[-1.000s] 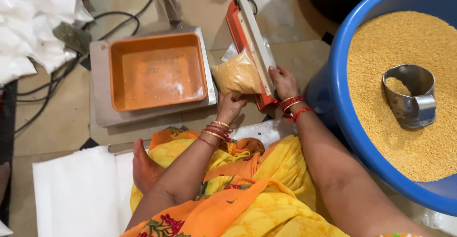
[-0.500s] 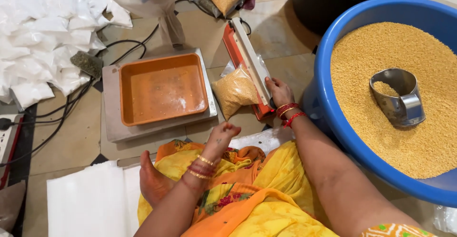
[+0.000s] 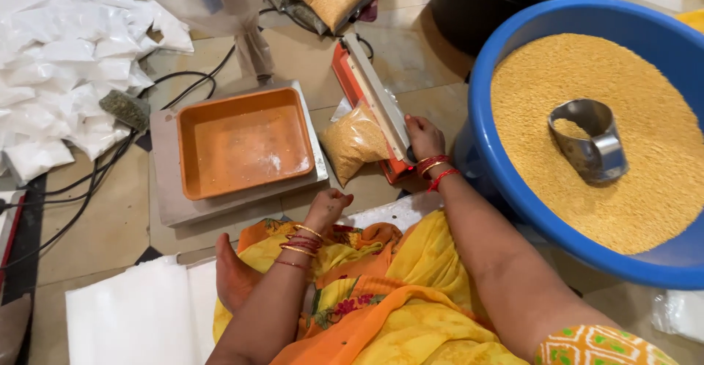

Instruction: Measuring and packaging yellow grains into plastic bags using a scale and heat sealer.

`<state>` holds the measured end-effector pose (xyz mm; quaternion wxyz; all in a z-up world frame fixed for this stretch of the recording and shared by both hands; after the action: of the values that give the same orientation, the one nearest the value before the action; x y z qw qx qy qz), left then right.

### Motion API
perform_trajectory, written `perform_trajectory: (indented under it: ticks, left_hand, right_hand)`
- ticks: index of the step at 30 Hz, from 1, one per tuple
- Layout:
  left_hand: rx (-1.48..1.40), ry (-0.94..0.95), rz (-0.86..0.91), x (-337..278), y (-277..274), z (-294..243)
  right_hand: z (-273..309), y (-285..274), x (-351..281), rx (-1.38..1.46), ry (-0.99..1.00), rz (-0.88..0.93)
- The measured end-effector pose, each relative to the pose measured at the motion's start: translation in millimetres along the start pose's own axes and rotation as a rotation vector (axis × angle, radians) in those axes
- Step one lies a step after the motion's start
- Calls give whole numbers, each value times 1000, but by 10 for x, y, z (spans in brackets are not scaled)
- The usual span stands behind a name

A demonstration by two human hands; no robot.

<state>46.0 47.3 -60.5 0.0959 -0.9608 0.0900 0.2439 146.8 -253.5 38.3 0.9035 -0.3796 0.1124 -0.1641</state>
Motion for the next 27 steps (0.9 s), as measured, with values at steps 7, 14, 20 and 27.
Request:
perform_trajectory:
  ticks: [7,14,20,27]
  left_hand:
    - [143,54,37,188,7,104]
    - [87,71,55,177,53,84]
    - [80,60,51,145,33,-15]
    - [92,49,95,157,83,-77]
  right_hand:
    - [-314,-72,264,524,-51,-101]
    - [-2212,1143,1283,-4,11,45]
    - [-684,467,109,431,202,18]
    - [-306,666,101,-174,-330,-131]
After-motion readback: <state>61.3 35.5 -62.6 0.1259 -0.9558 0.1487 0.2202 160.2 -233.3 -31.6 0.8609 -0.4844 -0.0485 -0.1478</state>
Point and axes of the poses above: each hand's wrist, its own x-axis towards the middle knuckle, its own y-axis out of the palm, z = x × y, the point moved 10 cm from there along x, towards the middle knuckle, and after that the axes turned 6 degrees about -x, right-handed, at the moved point
